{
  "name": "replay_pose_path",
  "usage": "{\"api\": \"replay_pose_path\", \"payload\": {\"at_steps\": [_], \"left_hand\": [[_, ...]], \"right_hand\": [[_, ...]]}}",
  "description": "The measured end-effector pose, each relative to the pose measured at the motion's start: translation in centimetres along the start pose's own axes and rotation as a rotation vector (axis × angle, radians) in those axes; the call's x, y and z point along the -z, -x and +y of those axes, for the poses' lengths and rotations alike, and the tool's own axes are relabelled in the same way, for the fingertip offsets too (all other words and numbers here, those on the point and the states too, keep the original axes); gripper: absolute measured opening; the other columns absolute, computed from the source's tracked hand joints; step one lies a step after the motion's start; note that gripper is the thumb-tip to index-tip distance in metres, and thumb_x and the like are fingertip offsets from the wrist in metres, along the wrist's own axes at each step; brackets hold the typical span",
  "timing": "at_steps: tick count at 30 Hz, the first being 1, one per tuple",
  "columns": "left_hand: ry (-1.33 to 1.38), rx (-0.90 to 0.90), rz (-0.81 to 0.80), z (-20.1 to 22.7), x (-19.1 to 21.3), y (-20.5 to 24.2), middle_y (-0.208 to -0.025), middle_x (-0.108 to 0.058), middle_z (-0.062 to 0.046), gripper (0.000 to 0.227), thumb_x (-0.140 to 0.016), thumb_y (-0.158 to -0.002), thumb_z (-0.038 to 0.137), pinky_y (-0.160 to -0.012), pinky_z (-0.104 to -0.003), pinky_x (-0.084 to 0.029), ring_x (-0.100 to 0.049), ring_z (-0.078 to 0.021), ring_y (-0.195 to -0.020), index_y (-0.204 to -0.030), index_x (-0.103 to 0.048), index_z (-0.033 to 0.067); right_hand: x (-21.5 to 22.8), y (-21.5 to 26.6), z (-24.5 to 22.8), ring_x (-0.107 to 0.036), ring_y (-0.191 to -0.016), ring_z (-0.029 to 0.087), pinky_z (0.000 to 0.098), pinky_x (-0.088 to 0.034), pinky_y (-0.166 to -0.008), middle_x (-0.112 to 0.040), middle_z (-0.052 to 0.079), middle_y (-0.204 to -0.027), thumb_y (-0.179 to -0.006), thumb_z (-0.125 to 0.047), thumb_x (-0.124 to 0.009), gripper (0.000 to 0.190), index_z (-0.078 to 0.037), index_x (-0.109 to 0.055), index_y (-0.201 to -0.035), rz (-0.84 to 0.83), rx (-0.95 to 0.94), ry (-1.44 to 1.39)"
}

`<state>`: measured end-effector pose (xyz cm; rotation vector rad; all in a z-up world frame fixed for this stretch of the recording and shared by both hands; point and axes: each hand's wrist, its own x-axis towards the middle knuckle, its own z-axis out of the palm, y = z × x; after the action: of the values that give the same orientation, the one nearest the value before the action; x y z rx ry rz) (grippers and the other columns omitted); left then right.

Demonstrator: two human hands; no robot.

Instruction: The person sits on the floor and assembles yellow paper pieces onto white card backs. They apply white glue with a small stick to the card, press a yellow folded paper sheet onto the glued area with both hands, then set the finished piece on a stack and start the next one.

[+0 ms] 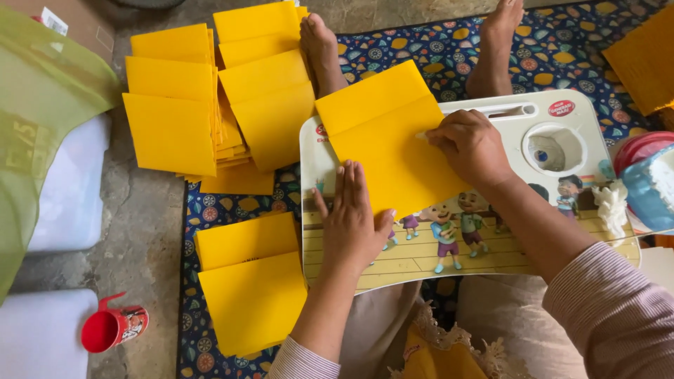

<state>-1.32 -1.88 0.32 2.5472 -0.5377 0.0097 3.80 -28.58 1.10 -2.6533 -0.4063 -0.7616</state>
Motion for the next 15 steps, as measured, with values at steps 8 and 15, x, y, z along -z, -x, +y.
{"api": "replay_pose_path", "payload": {"at_steps": [8,15], "left_hand": [[0.201,0.031,0.111,0.1,0.7,0.5,-0.166,-0.018,-0.03,0.11,-0.074,-0.084,0.037,-0.118,-0.07,-0.004,-0.019,-0.0437,-0.154,-0.161,-0.006,-0.0029],[0.891,-0.013,0.486,-1.9,0.6,1.2,-0.172,0.005,-0.019,0.102,-0.047,-0.089,-0.008,-0.124,-0.058,-0.003,0.0,-0.0416,-0.156,-0.161,0.022,0.0127]], "right_hand": [[-1.9,-1.5,-7.5,-0.071,-0.09,0.029,0.04,-0.06,-0.085,-0.073,0.007,-0.09,-0.088,-0.011,-0.081,0.003,-0.011,-0.083,-0.09,-0.042,0.075,-0.178],[-4.2,-2.5,-12.1,-0.07,-0.086,0.021,0.0308,-0.059,-0.077,-0.073,0.003,-0.088,-0.091,-0.022,-0.08,0.011,-0.012,-0.082,-0.09,-0.088,0.126,-0.16]]}}
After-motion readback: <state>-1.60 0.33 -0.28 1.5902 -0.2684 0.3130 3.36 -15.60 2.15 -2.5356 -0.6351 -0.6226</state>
